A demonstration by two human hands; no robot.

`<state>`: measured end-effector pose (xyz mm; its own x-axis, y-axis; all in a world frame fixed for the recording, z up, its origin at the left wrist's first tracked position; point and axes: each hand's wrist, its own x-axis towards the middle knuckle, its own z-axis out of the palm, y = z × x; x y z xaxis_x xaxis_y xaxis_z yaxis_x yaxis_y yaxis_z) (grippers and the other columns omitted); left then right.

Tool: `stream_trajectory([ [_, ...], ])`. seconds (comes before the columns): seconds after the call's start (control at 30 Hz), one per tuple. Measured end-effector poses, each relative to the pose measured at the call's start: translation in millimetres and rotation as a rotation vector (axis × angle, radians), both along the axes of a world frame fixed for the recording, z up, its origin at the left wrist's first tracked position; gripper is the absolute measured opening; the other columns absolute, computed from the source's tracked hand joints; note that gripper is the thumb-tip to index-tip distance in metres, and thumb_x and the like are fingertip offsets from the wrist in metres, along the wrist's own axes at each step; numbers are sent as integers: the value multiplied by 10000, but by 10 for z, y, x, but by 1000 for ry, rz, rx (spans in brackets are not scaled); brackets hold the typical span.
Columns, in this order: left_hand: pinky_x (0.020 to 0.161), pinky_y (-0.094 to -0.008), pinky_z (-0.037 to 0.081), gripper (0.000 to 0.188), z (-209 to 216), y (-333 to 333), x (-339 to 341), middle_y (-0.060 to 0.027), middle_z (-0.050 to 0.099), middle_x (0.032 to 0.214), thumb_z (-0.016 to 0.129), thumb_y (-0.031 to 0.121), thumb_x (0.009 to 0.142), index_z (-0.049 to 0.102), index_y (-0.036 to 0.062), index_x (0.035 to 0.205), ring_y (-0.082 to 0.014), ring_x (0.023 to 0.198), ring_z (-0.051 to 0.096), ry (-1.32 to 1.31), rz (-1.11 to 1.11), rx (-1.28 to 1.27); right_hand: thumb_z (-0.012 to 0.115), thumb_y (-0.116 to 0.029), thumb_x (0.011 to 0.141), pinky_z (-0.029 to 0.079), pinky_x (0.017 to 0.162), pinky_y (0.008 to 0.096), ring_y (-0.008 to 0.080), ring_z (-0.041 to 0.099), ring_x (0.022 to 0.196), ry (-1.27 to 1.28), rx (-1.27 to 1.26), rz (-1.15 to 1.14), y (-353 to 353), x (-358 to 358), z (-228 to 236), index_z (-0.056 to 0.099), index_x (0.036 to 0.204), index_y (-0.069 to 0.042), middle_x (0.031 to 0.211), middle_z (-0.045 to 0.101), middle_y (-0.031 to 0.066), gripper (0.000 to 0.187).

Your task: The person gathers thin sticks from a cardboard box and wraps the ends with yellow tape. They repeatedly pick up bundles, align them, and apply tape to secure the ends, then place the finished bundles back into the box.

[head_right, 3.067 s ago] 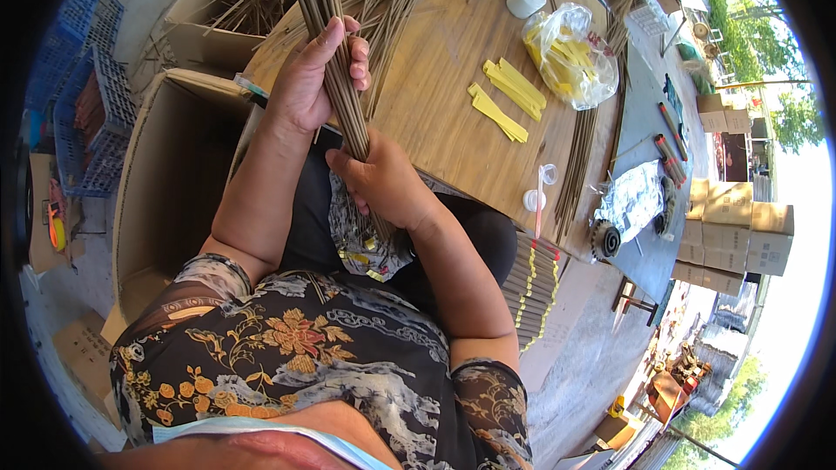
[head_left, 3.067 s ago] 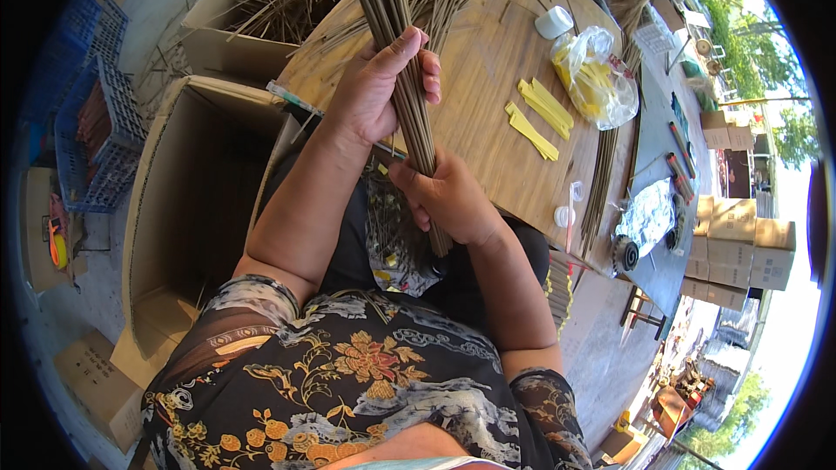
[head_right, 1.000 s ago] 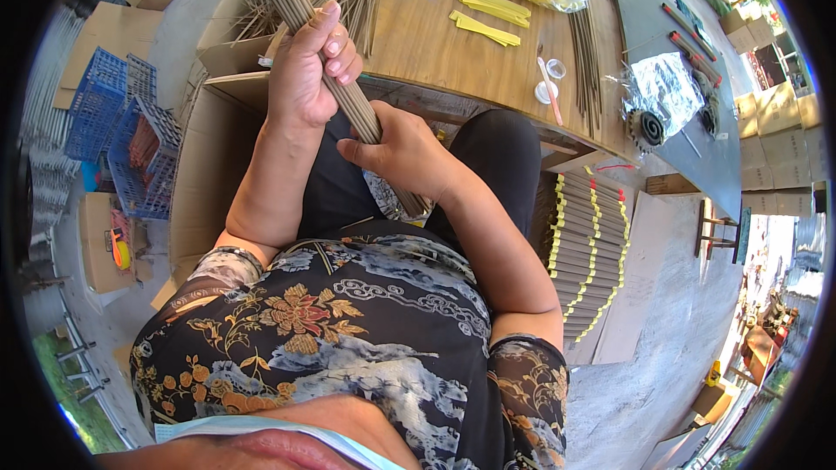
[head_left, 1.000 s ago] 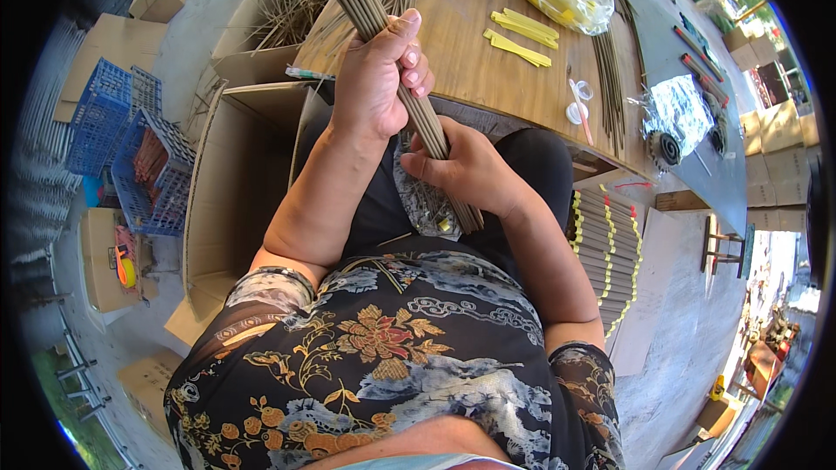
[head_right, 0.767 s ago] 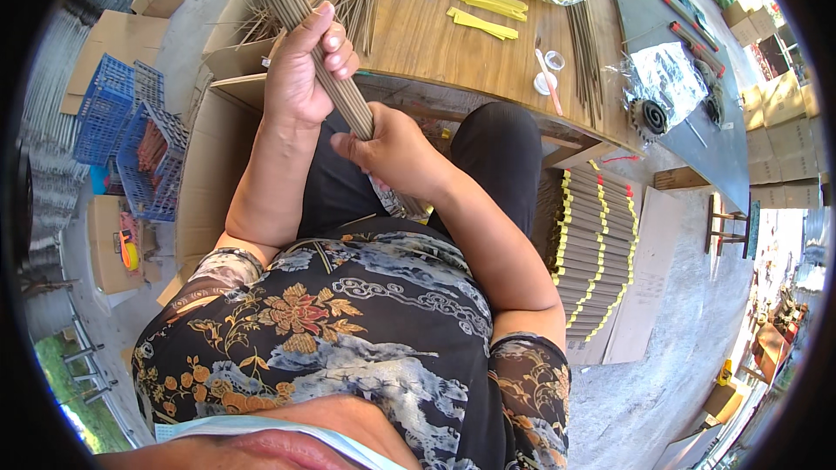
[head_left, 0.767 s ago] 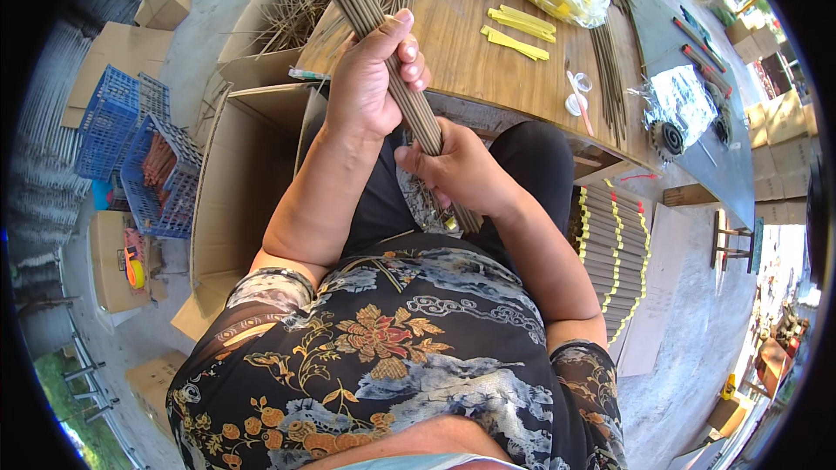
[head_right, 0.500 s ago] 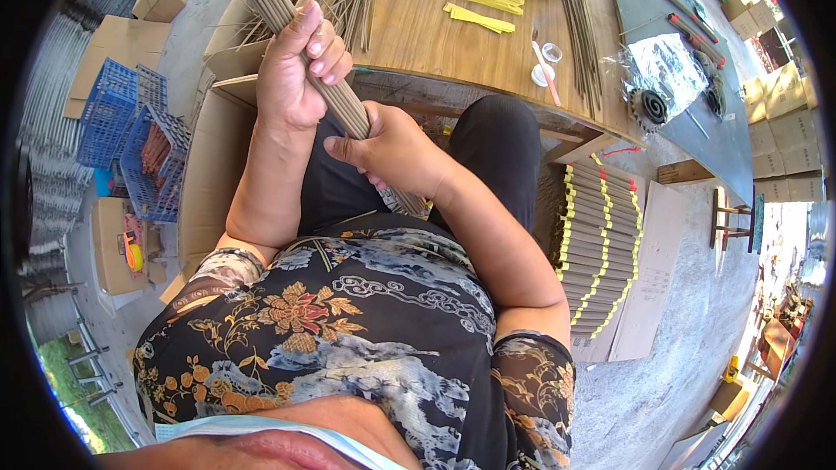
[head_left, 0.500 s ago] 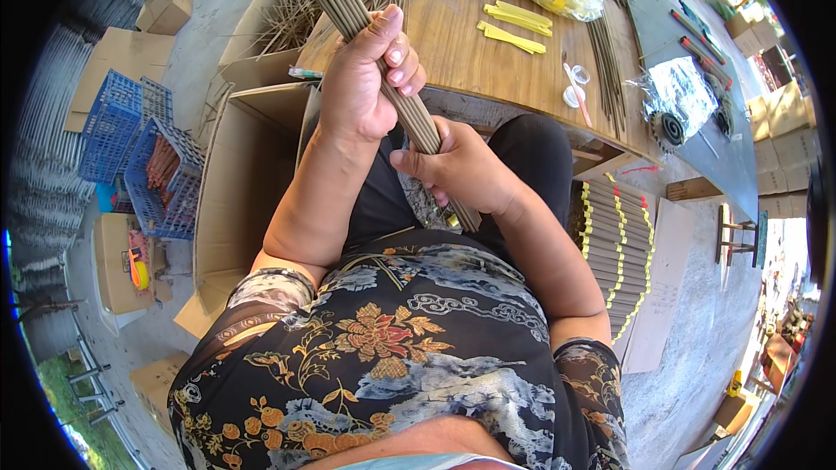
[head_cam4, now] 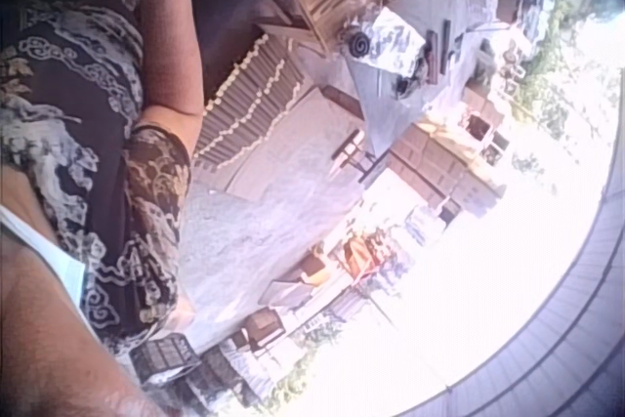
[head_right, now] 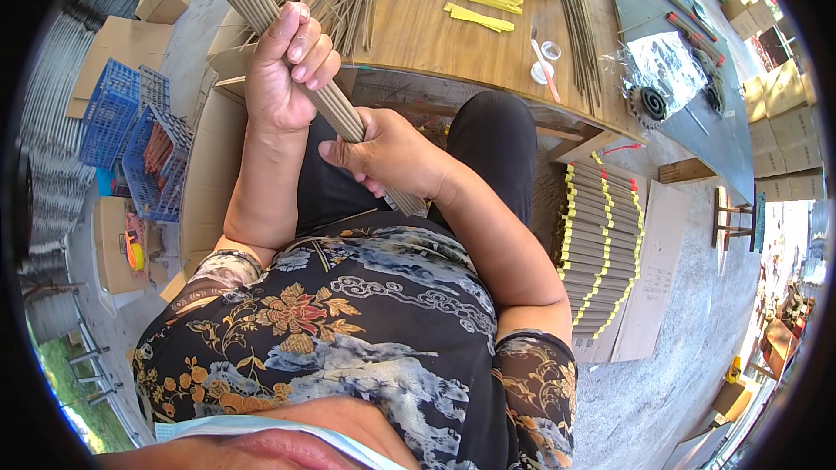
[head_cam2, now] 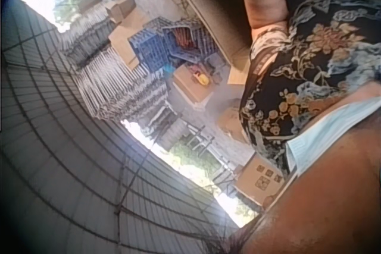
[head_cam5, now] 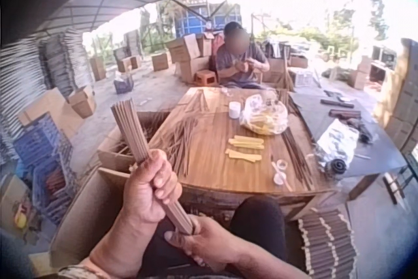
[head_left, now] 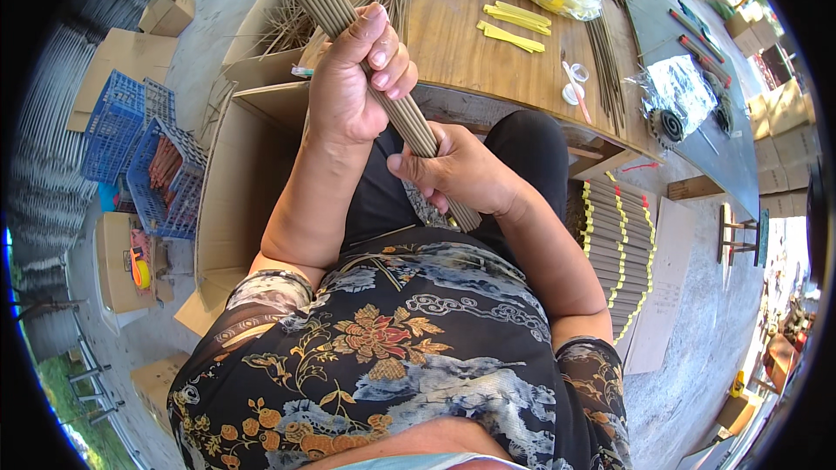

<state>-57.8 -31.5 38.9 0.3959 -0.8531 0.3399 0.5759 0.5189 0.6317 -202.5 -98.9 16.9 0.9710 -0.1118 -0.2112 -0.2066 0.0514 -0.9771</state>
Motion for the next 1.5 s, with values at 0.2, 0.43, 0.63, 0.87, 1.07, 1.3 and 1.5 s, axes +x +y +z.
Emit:
stream_trajectory([
  [0.2, 428, -232, 343, 164, 41, -36, -185, 12, 491, 576, 585, 192, 839, 500, 102, 731, -68, 451, 418, 62, 403, 266, 601, -228, 821, 454, 558, 328, 181, 545, 583, -86, -617, -272, 91, 77, -148, 450, 755, 12, 619, 525, 75, 291],
  [0.43, 375, -216, 311, 126, 33, 46, -41, 41, 427, 530, 496, 165, 891, 521, 93, 792, -56, 420, 384, 11, 180, 95, 597, -229, 832, 382, 449, 250, 94, 473, 480, -36, -9, 24, 21, 45, -4, 451, 746, -36, 578, 492, 9, 257],
  [0.63, 438, -220, 347, 128, 27, 28, -105, 22, 473, 563, 526, 187, 879, 542, 85, 803, -63, 460, 416, 62, 324, 226, 615, -248, 809, 440, 499, 320, 152, 536, 531, -77, -387, -195, 135, 126, -141, 450, 742, 3, 599, 525, 58, 308],
  [0.87, 390, -216, 326, 143, -46, 68, -47, 22, 465, 552, 537, 180, 872, 537, 77, 774, -65, 423, 406, 93, 270, 186, 626, -242, 804, 431, 442, 295, 127, 526, 482, -20, -177, -71, 91, 131, -75, 451, 720, -18, 584, 523, 56, 297],
  [1.07, 370, -214, 306, 145, -56, 66, 7, 26, 430, 532, 513, 180, 885, 535, 64, 802, -67, 405, 382, 121, 109, 130, 627, -215, 808, 383, 348, 204, 57, 440, 393, 53, 302, 110, 31, 110, -49, 452, 685, -73, 520, 435, -12, 257],
  [1.3, 413, -230, 336, 119, -30, 21, -118, 16, 454, 548, 551, 164, 859, 521, 76, 785, -76, 425, 392, 139, 302, 334, 640, -234, 792, 404, 372, 253, 92, 479, 408, -40, -274, -182, 123, 152, -169, 454, 715, -34, 549, 494, 18, 284],
  [1.5, 373, -214, 295, 100, -85, 59, -3, 28, 408, 525, 504, 128, 876, 504, 58, 805, -59, 407, 364, 101, 116, 172, 636, -231, 797, 416, 378, 249, 92, 485, 411, 21, 72, 9, 57, 138, -110, 480, 742, -24, 546, 494, 14, 264],
])
